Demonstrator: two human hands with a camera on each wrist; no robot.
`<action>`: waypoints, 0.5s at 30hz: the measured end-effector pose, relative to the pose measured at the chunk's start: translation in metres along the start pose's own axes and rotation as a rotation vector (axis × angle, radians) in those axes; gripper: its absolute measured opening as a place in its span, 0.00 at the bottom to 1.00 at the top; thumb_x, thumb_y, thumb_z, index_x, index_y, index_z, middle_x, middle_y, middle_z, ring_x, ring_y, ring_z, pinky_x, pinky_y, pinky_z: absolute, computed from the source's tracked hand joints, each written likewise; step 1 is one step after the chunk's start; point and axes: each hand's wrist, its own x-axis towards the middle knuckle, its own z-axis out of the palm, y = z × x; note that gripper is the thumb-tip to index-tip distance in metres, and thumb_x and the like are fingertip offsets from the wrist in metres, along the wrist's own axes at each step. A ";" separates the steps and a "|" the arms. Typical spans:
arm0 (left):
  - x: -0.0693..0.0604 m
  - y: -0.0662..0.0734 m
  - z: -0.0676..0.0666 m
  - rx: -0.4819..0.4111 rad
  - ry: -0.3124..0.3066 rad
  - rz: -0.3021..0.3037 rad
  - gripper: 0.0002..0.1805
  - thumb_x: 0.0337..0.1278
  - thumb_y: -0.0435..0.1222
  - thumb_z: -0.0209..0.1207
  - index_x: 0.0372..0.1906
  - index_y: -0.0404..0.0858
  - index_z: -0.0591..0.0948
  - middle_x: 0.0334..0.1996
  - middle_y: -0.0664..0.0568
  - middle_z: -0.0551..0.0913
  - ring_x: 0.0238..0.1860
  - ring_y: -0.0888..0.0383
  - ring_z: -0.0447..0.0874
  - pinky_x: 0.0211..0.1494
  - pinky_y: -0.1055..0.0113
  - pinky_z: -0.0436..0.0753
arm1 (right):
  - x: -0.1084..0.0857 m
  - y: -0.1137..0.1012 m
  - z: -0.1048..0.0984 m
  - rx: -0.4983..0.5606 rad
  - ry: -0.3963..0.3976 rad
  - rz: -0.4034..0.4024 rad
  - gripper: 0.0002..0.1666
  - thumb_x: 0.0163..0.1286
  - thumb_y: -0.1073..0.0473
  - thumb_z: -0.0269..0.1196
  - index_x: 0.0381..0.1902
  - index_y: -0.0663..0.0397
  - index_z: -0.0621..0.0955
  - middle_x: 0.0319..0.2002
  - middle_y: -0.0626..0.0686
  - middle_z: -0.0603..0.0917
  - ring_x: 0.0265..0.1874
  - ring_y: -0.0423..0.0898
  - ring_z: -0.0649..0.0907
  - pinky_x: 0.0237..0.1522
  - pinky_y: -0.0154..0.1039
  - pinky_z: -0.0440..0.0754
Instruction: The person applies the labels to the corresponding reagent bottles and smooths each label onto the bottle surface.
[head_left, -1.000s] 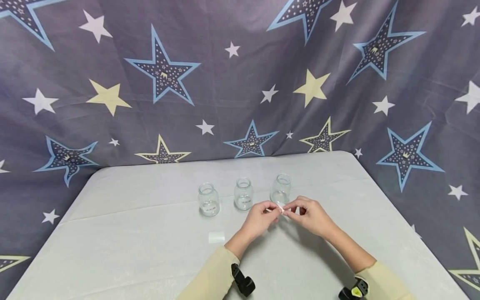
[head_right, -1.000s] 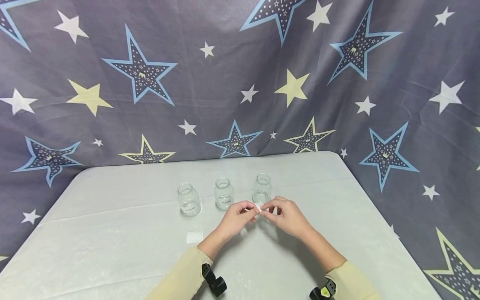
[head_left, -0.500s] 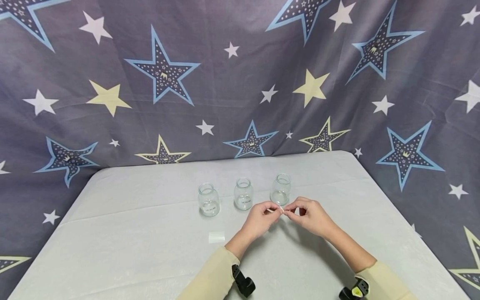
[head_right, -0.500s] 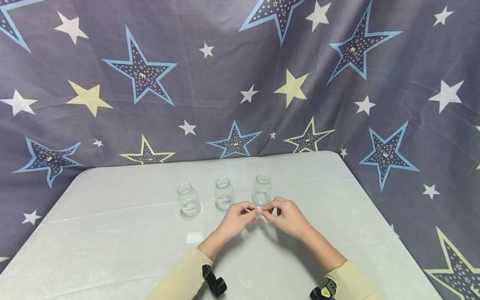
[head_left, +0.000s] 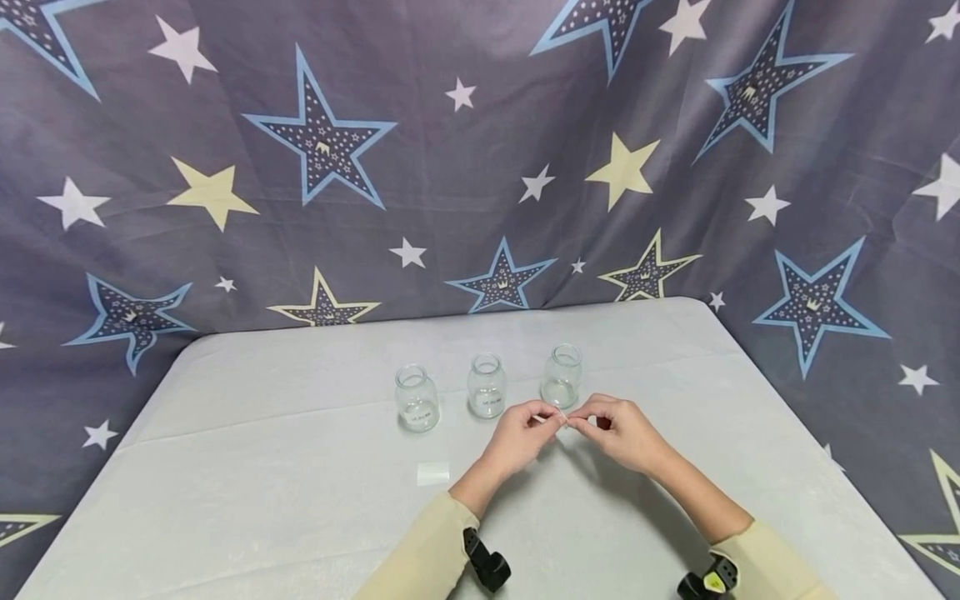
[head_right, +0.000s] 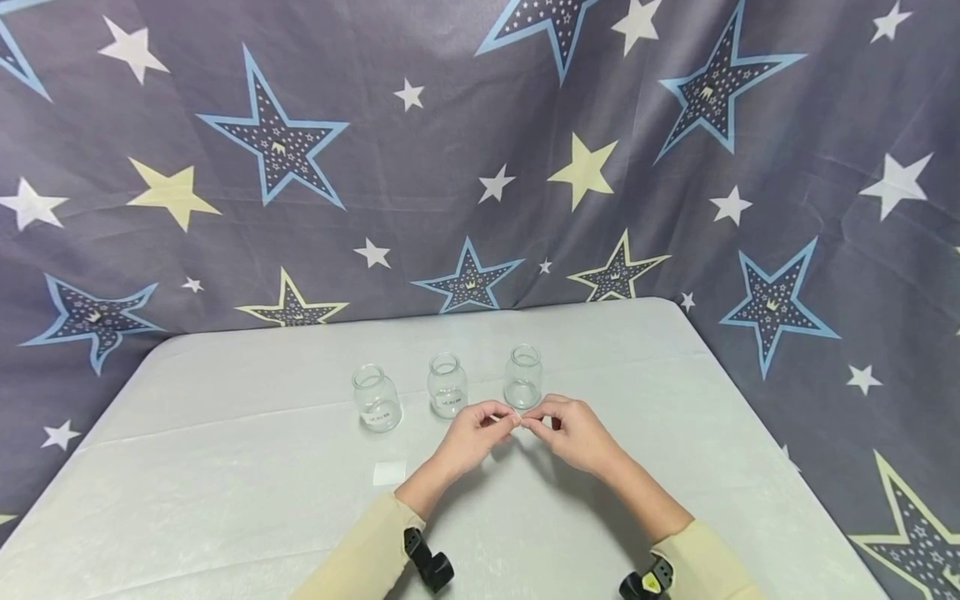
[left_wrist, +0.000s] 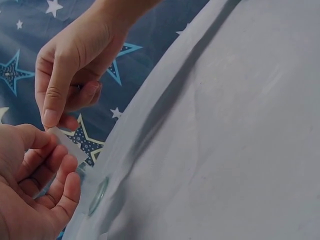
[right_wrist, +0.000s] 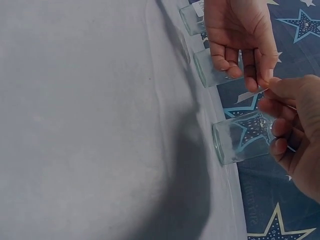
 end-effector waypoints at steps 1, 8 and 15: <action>0.000 0.000 0.000 -0.005 0.001 -0.006 0.10 0.59 0.39 0.58 0.35 0.35 0.83 0.29 0.35 0.83 0.24 0.55 0.79 0.21 0.75 0.69 | 0.000 0.000 0.000 -0.001 0.005 -0.002 0.02 0.58 0.63 0.66 0.30 0.54 0.86 0.23 0.41 0.79 0.17 0.30 0.66 0.19 0.27 0.66; 0.002 0.001 0.000 -0.204 0.010 -0.052 0.13 0.61 0.35 0.56 0.41 0.27 0.79 0.37 0.34 0.83 0.36 0.47 0.85 0.41 0.67 0.83 | 0.001 0.000 0.003 -0.026 0.064 -0.049 0.05 0.55 0.64 0.68 0.31 0.51 0.86 0.24 0.41 0.80 0.17 0.29 0.65 0.19 0.26 0.66; 0.003 0.002 -0.001 -0.286 0.018 -0.044 0.16 0.63 0.37 0.53 0.42 0.24 0.79 0.38 0.34 0.84 0.33 0.56 0.85 0.43 0.63 0.84 | 0.002 -0.003 0.006 -0.046 0.108 -0.097 0.07 0.54 0.67 0.68 0.31 0.51 0.85 0.24 0.42 0.80 0.17 0.28 0.65 0.18 0.25 0.65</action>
